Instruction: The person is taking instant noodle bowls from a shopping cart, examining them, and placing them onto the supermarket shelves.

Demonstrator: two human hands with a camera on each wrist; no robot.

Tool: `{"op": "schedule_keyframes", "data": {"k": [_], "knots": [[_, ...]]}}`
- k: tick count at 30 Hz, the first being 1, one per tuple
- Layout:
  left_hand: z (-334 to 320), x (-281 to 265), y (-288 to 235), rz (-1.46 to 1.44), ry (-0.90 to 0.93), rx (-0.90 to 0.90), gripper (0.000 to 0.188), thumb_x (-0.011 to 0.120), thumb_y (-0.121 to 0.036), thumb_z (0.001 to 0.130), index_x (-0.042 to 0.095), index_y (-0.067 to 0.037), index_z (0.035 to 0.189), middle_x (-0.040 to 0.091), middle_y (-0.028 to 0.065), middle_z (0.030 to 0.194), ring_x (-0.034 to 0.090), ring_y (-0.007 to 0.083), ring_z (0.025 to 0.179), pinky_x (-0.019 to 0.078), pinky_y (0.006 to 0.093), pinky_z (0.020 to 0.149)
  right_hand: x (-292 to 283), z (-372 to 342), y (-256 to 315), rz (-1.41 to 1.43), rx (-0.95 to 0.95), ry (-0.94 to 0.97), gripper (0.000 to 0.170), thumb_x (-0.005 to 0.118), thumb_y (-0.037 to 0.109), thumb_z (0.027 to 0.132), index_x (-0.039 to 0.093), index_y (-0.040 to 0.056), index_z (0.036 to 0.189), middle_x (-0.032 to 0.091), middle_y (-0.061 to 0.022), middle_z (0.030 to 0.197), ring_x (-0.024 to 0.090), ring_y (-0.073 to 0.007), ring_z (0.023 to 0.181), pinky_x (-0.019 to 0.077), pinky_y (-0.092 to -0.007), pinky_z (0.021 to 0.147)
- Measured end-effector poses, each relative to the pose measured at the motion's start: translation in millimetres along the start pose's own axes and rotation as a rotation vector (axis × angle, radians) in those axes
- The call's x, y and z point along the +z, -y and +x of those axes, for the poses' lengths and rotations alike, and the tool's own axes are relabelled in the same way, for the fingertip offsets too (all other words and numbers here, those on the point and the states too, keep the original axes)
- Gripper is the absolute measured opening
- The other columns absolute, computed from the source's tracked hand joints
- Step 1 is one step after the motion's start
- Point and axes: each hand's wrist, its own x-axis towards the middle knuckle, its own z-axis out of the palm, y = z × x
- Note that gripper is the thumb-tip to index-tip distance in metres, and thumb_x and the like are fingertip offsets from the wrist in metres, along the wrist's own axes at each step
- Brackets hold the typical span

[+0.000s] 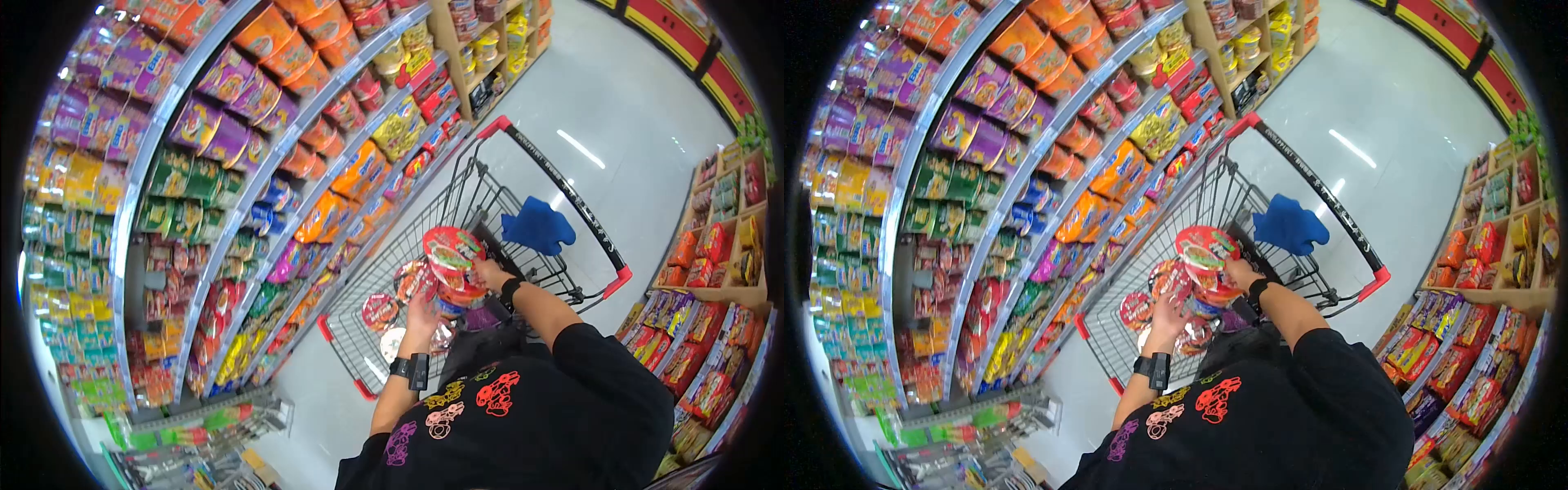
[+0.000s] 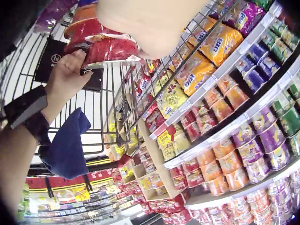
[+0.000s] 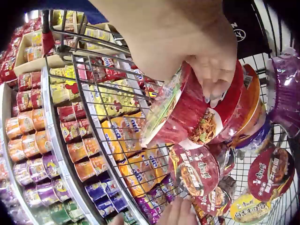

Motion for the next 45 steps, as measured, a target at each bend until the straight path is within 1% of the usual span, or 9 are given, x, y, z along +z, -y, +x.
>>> {"op": "schedule_keyframes", "data": {"k": [4, 7, 8, 9, 11, 13, 23, 32, 45], "knots": [[37, 9, -17, 0.038, 0.150, 0.135, 0.024, 0.054, -0.025, 0.078, 0.052, -0.016, 0.100, 0.053, -0.0020, 0.105, 0.045, 0.0146, 0.104, 0.0285, 0.0387, 0.093, 4, -8, 9, 0.090, 0.087, -0.041, 0.045, 0.046, 0.044, 0.086, 0.054, -0.0005, 0.091, 0.057, -0.0141, 0.070, 0.060, -0.0244, 0.061, 0.0501, -0.0367, 0.053], [78, 16, -25, 0.248, 0.112, 0.165, 0.016, 0.055, -0.023, 0.078, 0.051, -0.014, 0.090, 0.052, -0.0024, 0.101, 0.048, 0.0130, 0.095, 0.0341, 0.0355, 0.086, 5, -8, 6, 0.092, 0.091, -0.114, 0.042, 0.049, 0.043, 0.085, 0.054, 0.0013, 0.091, 0.058, -0.0135, 0.073, 0.060, -0.0248, 0.062, 0.0508, -0.0359, 0.056], [93, 16, -29, 0.292, 0.276, 0.204, 0.016, 0.055, -0.024, 0.078, 0.051, -0.013, 0.089, 0.052, 0.0014, 0.099, 0.048, 0.0135, 0.090, 0.0379, 0.0308, 0.079, 6, -8, 2, 0.126, 0.044, -0.126, 0.042, 0.051, 0.043, 0.085, 0.055, 0.0014, 0.092, 0.059, -0.0132, 0.074, 0.060, -0.0243, 0.061, 0.0509, -0.0354, 0.054], [129, 7, -20, 0.338, 0.268, 0.264, 0.025, 0.054, -0.024, 0.079, 0.053, -0.011, 0.100, 0.053, 0.0042, 0.094, 0.050, 0.0141, 0.087, 0.0405, 0.0281, 0.073, 9, -11, 0, 0.157, -0.004, -0.141, 0.042, 0.052, 0.042, 0.084, 0.055, 0.0016, 0.093, 0.060, -0.0128, 0.075, 0.060, -0.0238, 0.059, 0.0510, -0.0349, 0.052], [122, 28, -28, 0.365, 0.115, 0.313, 0.040, 0.050, -0.023, 0.084, 0.045, 0.001, 0.116, 0.054, 0.0114, 0.108, 0.051, 0.0182, 0.099, 0.0399, 0.0291, 0.086, 13, 9, -16, 0.019, -0.207, -0.313, 0.043, 0.054, 0.042, 0.083, 0.055, 0.0013, 0.097, 0.061, -0.0123, 0.076, 0.060, -0.0215, 0.057, 0.0505, -0.0337, 0.050], [177, 11, -16, 0.390, 0.208, 0.418, 0.049, 0.046, -0.023, 0.087, 0.034, 0.002, 0.127, 0.050, 0.0153, 0.117, 0.050, 0.0206, 0.105, 0.0384, 0.0290, 0.090, 17, -2, -8, -0.068, -0.236, -0.377, 0.043, 0.055, 0.041, 0.082, 0.057, 0.0006, 0.098, 0.061, -0.0130, 0.074, 0.061, -0.0190, 0.059, 0.0498, -0.0327, 0.052], [153, 35, -32, 0.135, 0.408, 0.362, 0.033, 0.040, -0.008, 0.082, 0.049, -0.001, 0.112, 0.055, 0.0105, 0.107, 0.054, 0.0201, 0.096, 0.0423, 0.0295, 0.084, 19, -1, -21, -0.493, -0.531, -0.586, 0.038, 0.054, 0.037, 0.084, 0.058, 0.0021, 0.099, 0.063, -0.0140, 0.080, 0.062, -0.0184, 0.072, 0.0504, -0.0291, 0.060], [104, 25, -17, 0.038, 0.278, 0.539, 0.042, 0.040, -0.005, 0.080, 0.040, 0.000, 0.122, 0.051, 0.0112, 0.113, 0.050, 0.0183, 0.101, 0.0398, 0.0297, 0.086, 22, -55, -32, -0.405, -0.701, -0.389, 0.056, 0.056, 0.020, 0.085, 0.027, 0.0067, 0.132, 0.058, -0.0162, 0.106, 0.062, -0.0198, 0.084, 0.0502, -0.0289, 0.070], [-82, 61, 9, -0.221, -0.014, 1.100, 0.042, 0.036, -0.005, 0.081, 0.035, -0.002, 0.123, 0.046, 0.0103, 0.116, 0.048, 0.0183, 0.104, 0.0389, 0.0322, 0.090, 2, -187, 32, -0.238, -1.167, 0.135, 0.057, 0.048, 0.006, 0.086, 0.019, 0.0039, 0.136, 0.051, -0.0136, 0.110, 0.055, -0.0158, 0.092, 0.0480, -0.0274, 0.073]]}}
